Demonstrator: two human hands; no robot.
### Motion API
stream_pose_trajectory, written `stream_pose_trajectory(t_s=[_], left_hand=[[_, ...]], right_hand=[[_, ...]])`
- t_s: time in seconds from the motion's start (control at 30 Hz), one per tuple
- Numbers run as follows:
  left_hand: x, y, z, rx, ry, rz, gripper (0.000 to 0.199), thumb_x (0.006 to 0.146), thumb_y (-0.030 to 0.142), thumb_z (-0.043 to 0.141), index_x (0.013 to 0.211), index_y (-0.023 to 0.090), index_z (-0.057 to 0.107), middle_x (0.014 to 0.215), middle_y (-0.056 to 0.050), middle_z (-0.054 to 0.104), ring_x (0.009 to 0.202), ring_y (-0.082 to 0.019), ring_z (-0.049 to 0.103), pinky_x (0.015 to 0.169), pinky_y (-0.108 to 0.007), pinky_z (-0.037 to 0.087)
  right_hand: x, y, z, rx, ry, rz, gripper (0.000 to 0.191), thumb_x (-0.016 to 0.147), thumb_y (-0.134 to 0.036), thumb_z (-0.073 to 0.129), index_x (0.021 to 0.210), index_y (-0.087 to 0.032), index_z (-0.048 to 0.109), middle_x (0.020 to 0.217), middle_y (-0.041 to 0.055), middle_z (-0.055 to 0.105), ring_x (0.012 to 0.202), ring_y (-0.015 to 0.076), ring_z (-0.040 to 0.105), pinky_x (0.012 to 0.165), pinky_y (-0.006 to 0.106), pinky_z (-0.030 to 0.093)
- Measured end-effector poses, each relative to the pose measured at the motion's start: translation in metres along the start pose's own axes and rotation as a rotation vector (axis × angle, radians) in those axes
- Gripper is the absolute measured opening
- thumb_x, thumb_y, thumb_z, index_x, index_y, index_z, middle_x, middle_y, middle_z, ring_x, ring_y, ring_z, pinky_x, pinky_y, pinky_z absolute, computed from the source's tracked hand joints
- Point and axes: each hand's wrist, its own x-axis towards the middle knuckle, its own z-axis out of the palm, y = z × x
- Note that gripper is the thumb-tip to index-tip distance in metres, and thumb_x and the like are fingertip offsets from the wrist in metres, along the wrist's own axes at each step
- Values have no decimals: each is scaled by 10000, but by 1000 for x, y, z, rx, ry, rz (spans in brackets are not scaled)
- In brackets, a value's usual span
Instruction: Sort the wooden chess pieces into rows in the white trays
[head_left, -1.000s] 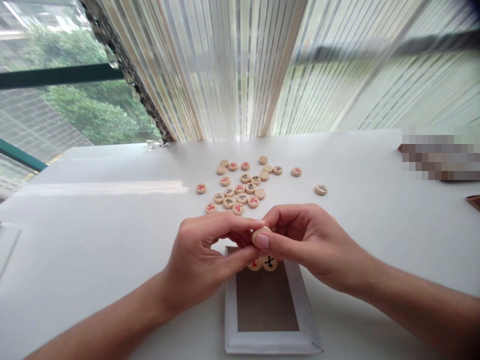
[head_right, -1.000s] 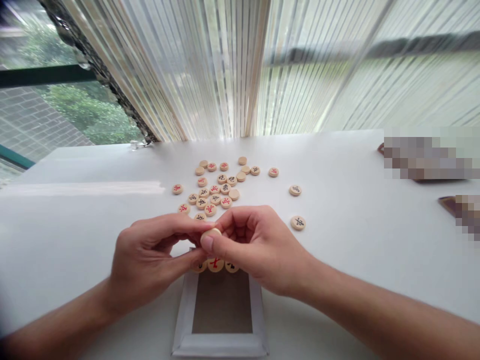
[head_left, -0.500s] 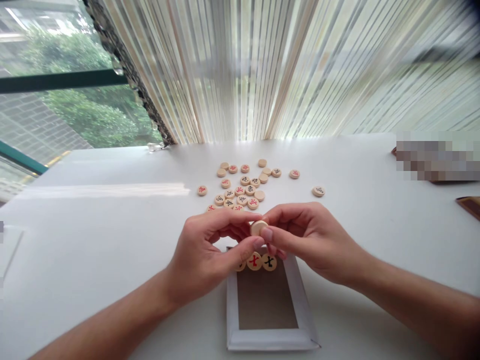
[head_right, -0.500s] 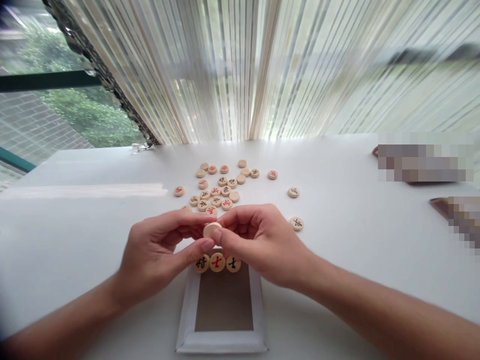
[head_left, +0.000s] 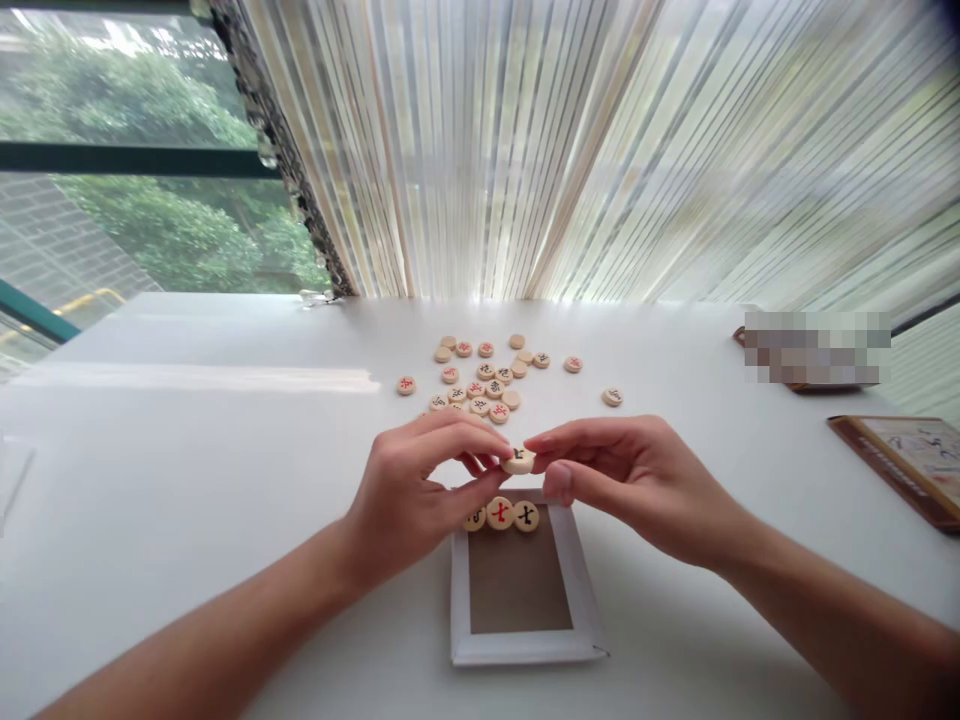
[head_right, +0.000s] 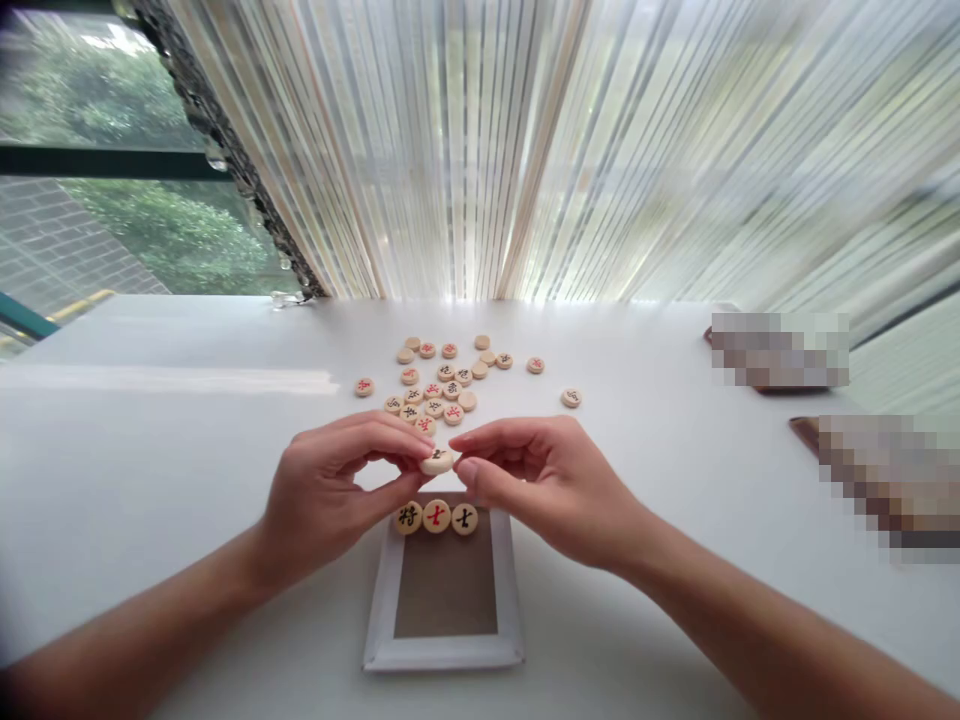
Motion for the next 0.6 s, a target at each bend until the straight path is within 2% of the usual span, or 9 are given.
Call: stream_pose_trajectory(t_s=[0.1, 0.2, 0.43, 0.53, 0.6], left_hand=[[-1, 0, 0, 153, -27, 206, 130, 869, 14, 788, 940, 122, 783, 938, -87, 795, 824, -138, 764, 751, -200, 639], [-4, 1, 0, 245, -70, 323, 135, 894, 2, 758, 962, 119, 767, 938, -88, 782, 840, -145, 760, 786, -218, 629], [-6, 5, 0, 352, -149, 415, 77, 957, 83, 723, 1000, 140, 751, 948, -89, 773, 793, -155, 740, 717, -238, 595], [-6, 6, 0, 408, -180, 446, 79, 971, 101, 700, 978, 169, 739, 935, -72, 782, 759, -156, 737, 690, -248, 587], [-6, 6, 2, 422, -206, 450, 101, 967, 91, 684, 981, 178, 733, 951, -72, 791, 752, -159, 736, 677, -254, 587]], right_hand=[[-7, 3, -1, -57, -10, 9, 242, 810, -239, 918, 1044, -228, 860, 917, 43, 841, 826, 159, 772, 766, 221, 639], [-13, 11, 0, -95, -8, -10, 247, 830, -256, 900, 1062, -202, 836, 895, 55, 829, 837, 192, 766, 770, 278, 634], [-17, 15, 5, -298, -21, -79, 187, 858, -235, 850, 1036, -191, 810, 831, 37, 793, 700, 159, 649, 670, 290, 557], [-19, 11, 5, -482, 10, -161, 135, 851, -200, 804, 983, -202, 778, 789, 9, 741, 696, 154, 611, 663, 292, 526], [-20, 10, 4, -618, 31, -235, 167, 809, -153, 787, 961, -213, 749, 802, -2, 719, 723, 158, 604, 681, 297, 506]])
